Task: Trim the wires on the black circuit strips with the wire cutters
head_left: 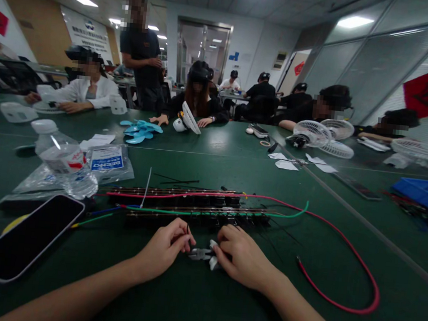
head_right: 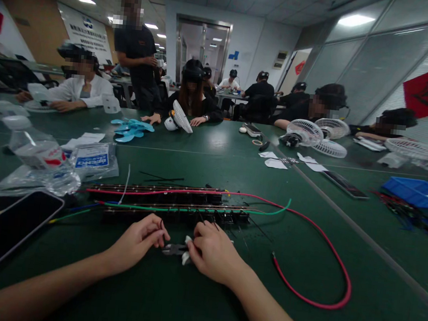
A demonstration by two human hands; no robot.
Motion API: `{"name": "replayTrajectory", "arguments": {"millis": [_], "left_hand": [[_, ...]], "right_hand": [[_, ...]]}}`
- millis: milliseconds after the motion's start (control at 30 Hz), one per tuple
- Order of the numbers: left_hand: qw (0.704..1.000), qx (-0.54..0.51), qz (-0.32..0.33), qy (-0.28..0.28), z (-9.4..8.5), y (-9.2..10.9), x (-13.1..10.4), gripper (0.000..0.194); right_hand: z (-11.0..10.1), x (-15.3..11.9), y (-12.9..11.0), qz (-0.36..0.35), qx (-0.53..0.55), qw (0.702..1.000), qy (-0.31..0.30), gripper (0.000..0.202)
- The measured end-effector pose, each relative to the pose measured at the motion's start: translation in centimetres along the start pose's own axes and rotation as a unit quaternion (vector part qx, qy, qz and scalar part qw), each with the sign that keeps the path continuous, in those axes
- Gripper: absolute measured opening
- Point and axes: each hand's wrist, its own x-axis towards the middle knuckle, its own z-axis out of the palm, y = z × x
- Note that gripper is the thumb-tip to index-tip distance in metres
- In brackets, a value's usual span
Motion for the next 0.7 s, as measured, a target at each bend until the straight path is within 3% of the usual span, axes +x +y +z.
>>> {"name": "replayTrajectory", "arguments": {"millis": [267, 700], "left_hand": [[1.0, 0.0, 0.012, 0.014, 0.05, -0.41, 0.07, 0.013], [0.999, 0.01, -0.001, -0.031, -0.22, -0.35, -0.08, 0.009]], "right_hand": [[0.07, -0.02, -0.11, 0.004, 0.01, 1.0, 0.019, 0.032], [0.18, 0.03, -0.06, 0.004, 0.008, 1.0, 0.022, 0.033]]}}
